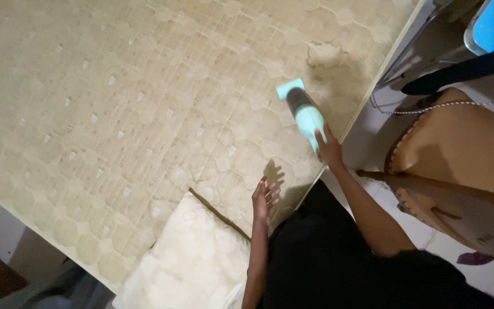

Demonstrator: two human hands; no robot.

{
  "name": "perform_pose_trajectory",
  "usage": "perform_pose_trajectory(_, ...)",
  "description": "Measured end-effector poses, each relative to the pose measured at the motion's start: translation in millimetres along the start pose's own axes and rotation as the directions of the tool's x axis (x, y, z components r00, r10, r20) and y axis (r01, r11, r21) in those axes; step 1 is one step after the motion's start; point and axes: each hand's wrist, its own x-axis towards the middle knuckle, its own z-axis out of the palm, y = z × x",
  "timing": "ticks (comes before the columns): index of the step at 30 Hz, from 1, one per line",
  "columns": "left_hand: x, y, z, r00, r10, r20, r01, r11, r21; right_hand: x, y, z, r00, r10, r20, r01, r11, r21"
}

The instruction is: The person uses a handheld vacuum cleaner to clean the surface of a mattress. They move the vacuum back and forth in a systematic pattern across the mattress, covering different sections from the edge to the center.

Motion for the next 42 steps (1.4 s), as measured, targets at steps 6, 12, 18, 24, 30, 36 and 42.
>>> perform_pose_trajectory(6,13,-17,7,0.998,0.051,0.042,-0.052,0.998,0.019,22,-13,30,0.994,0.082,0.078,-0.09,0.991,0.103)
perform_pose_trajectory(12,35,-36,46,0.966,0.25,0.063,-0.255,0.961,0.103,-38,38,44,0.898,-0.004,0.44,-0.272,0.782,0.562)
perform_pose_trajectory(18,14,-48,87,0.959,0.275,0.07,-0.283,0.912,0.296,-107,81,20,0.819,0.092,0.566,-0.303,0.908,0.29)
perform_pose_trajectory(24,37,-71,82,0.899,0.429,0.085,-0.405,0.744,0.531,-98,52,-42,0.818,0.0,0.575,0.019,0.999,-0.027)
perform_pose_trajectory(30,32,-37,58,0.854,0.513,0.087,-0.449,0.643,0.621,-116,-20,-90,0.872,-0.124,0.473,0.211,0.968,-0.135)
perform_pose_trajectory(36,-26,-8,65,0.988,0.037,0.148,-0.032,0.999,-0.034,-119,-24,-91,0.873,-0.162,0.461,0.268,0.947,-0.176)
perform_pose_trajectory(42,-26,-10,79,0.996,0.057,0.067,-0.06,0.998,0.036,-127,-18,-85,0.816,-0.102,0.569,0.241,0.954,-0.175)
